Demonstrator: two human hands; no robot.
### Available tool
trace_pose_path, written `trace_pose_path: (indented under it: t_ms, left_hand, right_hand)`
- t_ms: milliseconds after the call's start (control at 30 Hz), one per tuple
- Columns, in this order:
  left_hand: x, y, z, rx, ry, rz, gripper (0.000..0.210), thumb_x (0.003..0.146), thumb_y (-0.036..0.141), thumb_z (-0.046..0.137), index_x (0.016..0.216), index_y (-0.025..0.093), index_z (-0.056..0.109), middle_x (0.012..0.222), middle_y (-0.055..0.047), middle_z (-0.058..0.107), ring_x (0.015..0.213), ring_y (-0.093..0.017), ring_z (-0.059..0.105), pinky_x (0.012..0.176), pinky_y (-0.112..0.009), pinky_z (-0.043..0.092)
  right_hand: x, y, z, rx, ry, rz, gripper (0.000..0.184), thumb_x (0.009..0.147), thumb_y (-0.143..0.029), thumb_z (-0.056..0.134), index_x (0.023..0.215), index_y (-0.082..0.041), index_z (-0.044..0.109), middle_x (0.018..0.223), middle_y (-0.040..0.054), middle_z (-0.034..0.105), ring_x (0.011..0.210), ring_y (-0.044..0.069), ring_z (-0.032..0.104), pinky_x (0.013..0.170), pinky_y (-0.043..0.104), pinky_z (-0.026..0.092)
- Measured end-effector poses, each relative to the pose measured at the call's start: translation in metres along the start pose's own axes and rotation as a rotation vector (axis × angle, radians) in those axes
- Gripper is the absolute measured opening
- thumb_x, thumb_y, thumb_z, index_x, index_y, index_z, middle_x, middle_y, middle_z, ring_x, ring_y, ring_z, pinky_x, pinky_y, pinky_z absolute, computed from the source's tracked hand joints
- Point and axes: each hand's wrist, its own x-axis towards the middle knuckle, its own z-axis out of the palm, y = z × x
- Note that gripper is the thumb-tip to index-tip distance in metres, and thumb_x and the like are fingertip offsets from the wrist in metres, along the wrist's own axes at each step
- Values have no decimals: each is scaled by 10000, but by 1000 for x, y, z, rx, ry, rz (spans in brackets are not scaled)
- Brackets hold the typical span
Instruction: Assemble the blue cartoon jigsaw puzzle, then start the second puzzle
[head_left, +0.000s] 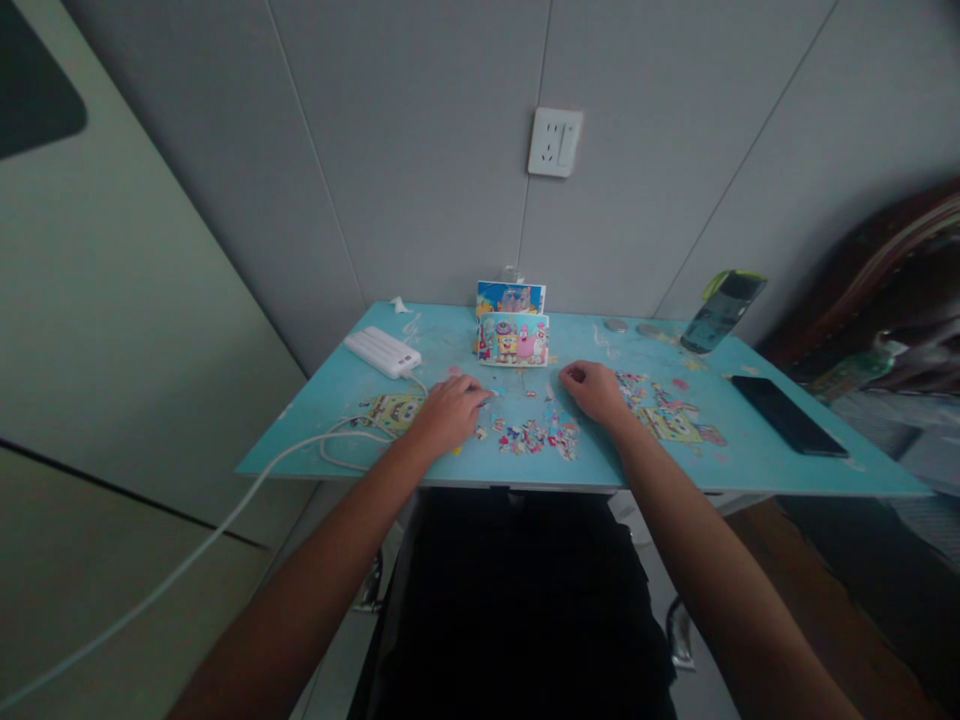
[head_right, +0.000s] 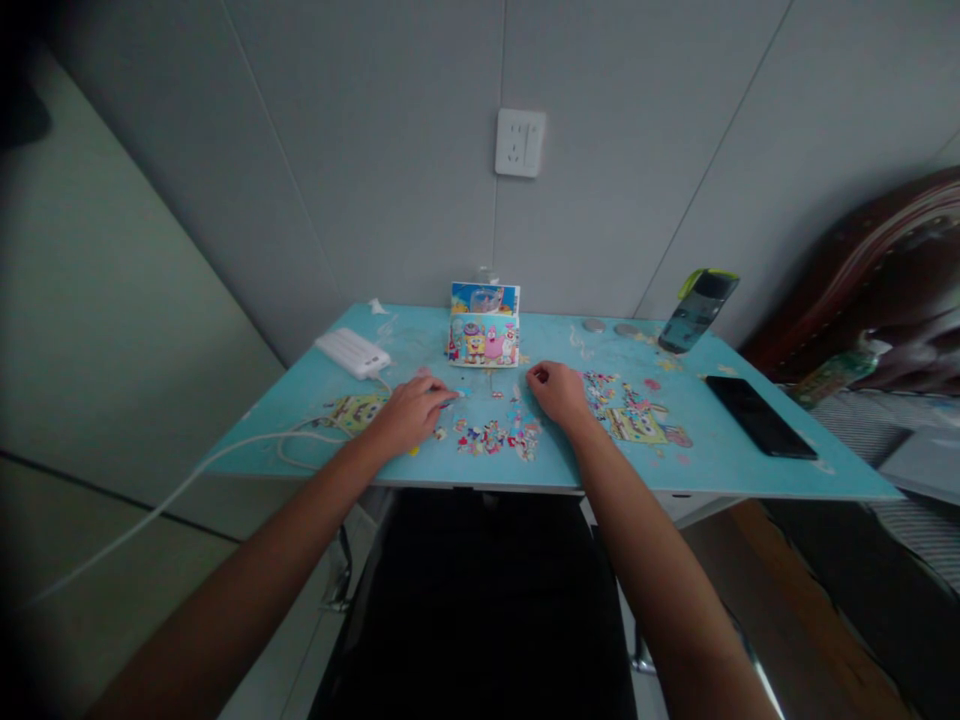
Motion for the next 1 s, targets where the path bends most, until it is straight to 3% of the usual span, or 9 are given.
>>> trace_pose_path:
  t_ms: [1000]
  left_hand:
    - [-3,10,-8,69,-22,-13,360,940,136,539,1264,251,644,1216,-68,631,1174,-251,548,991,-418,434]
  right_hand:
    - [1,0,2,23,24,-25,231,904,-307,582,927,-161,760,829,57,747,719,186,642,663,281,409]
